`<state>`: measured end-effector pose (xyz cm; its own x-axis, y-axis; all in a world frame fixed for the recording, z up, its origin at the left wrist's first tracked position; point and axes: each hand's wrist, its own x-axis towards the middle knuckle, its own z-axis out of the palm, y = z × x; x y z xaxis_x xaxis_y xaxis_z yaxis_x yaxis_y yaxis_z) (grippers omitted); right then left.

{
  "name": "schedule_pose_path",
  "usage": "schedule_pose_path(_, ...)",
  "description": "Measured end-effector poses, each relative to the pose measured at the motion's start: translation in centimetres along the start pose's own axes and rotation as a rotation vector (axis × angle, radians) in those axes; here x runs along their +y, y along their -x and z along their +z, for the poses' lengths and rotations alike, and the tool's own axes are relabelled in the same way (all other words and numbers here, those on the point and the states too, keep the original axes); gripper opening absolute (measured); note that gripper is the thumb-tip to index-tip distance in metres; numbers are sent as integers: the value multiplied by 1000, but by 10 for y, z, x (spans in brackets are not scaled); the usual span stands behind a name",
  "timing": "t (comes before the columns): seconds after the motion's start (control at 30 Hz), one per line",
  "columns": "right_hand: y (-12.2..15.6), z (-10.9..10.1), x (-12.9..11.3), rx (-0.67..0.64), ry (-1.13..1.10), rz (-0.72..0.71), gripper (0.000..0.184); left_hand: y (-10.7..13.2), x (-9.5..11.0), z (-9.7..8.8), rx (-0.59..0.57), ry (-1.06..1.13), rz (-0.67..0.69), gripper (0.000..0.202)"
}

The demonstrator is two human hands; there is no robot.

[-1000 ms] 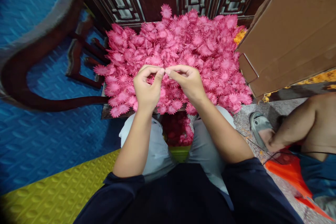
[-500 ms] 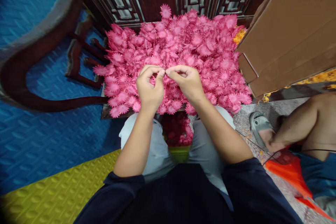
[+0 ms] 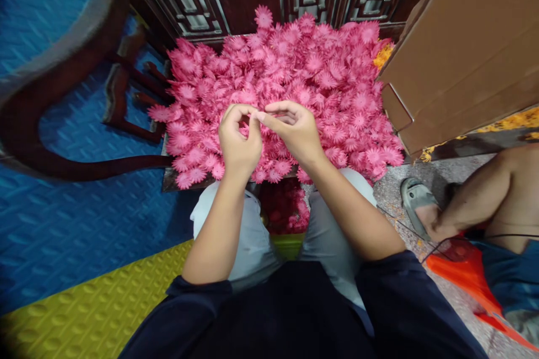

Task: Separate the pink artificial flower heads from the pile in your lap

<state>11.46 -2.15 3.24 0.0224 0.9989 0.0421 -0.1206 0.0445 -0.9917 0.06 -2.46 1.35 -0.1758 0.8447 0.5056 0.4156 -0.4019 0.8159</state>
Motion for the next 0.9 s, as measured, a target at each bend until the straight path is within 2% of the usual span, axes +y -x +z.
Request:
schedule_pose_path(0.1,2,1,0,35,45,-30,29,1,1,1,-13,22,-31,16)
schedule_pose_path(0.23,4,3,-2,35,134,-84,17,2,-4,3,-20,112,-110,20)
schedule_pose_path(0.4,4,6,2,15,181,-101,15,1,-10,4,35,170,-172,25)
schedule_pose_path(0.57,-4,4,15,-6,3,77,27,0,-8,4,26,274,-248,33)
schedule_pose_path(0.7,-10,-3,23,49,-174,243,24,-2,-9,1,17,333,-342,42)
schedule_pose_path(0.8,-9,-3,24,83,-223,285,20,-2,-11,1,92,348,-357,44)
schedule_pose_path(0.9,-5,5,22,136,-239,325,14,2,-10,7,201,375,-371,45)
